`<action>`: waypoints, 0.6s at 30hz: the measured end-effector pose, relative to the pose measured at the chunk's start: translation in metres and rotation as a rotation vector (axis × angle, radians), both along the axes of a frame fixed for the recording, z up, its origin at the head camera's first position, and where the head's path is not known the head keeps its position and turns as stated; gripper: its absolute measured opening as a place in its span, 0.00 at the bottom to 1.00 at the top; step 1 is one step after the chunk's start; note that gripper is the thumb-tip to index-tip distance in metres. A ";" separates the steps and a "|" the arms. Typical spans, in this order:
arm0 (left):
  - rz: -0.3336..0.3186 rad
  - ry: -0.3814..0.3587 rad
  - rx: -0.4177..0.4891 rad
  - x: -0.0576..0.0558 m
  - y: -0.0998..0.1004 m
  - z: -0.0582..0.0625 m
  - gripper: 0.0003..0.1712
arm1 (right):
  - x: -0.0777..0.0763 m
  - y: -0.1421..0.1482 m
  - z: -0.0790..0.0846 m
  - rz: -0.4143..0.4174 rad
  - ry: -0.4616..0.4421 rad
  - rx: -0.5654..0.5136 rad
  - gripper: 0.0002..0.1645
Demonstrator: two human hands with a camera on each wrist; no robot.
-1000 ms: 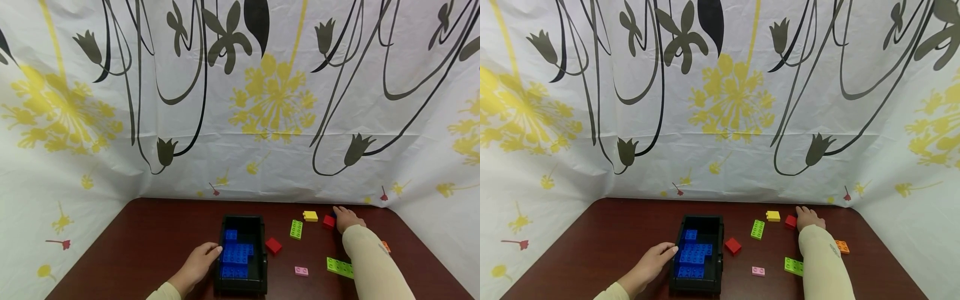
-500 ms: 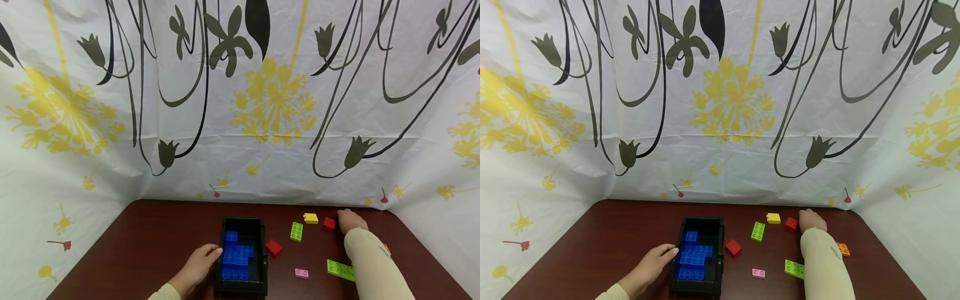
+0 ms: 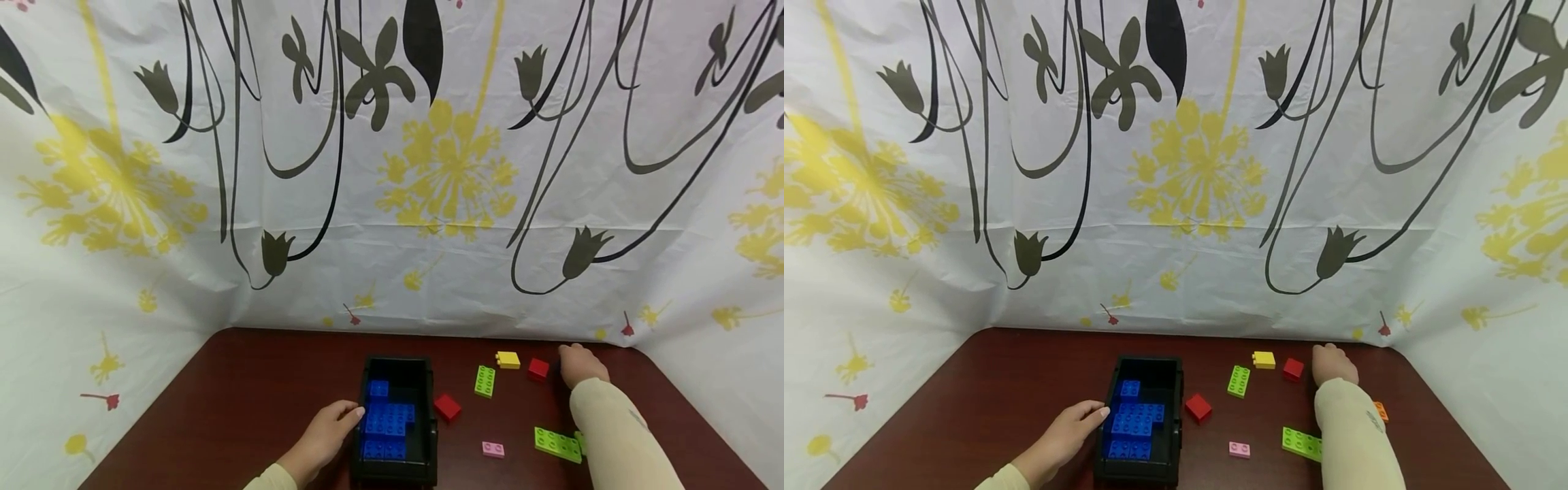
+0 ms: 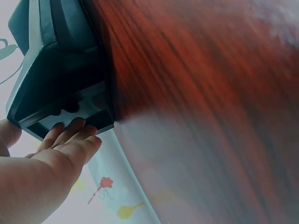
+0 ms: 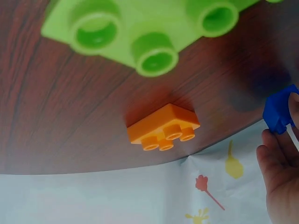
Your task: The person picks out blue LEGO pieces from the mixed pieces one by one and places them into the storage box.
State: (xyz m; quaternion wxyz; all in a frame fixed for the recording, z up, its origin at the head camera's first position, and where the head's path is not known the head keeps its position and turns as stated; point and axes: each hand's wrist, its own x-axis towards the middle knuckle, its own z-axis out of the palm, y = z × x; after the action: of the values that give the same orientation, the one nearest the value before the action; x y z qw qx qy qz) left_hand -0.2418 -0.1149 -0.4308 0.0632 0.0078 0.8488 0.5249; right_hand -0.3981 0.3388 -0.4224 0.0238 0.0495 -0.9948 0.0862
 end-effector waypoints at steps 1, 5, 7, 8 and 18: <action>0.000 0.000 -0.001 0.000 0.000 0.000 0.28 | 0.001 0.001 0.001 -0.003 0.003 -0.002 0.15; -0.006 -0.004 0.000 -0.001 0.001 0.000 0.28 | 0.003 0.004 0.004 -0.012 0.031 -0.012 0.15; -0.013 -0.010 0.000 -0.001 0.001 0.000 0.29 | 0.005 0.005 0.005 -0.015 0.046 -0.014 0.16; -0.016 -0.013 0.000 -0.001 0.000 0.000 0.29 | 0.006 0.005 0.006 -0.014 0.054 -0.014 0.16; -0.033 -0.047 0.024 -0.003 -0.002 0.000 0.31 | 0.020 -0.021 0.022 0.066 0.118 0.043 0.15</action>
State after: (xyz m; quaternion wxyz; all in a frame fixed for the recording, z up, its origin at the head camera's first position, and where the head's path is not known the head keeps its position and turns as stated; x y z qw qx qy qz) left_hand -0.2446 -0.1167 -0.4310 0.0919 0.0103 0.8404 0.5340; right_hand -0.3776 0.3182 -0.4004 0.0783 0.0879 -0.9911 0.0627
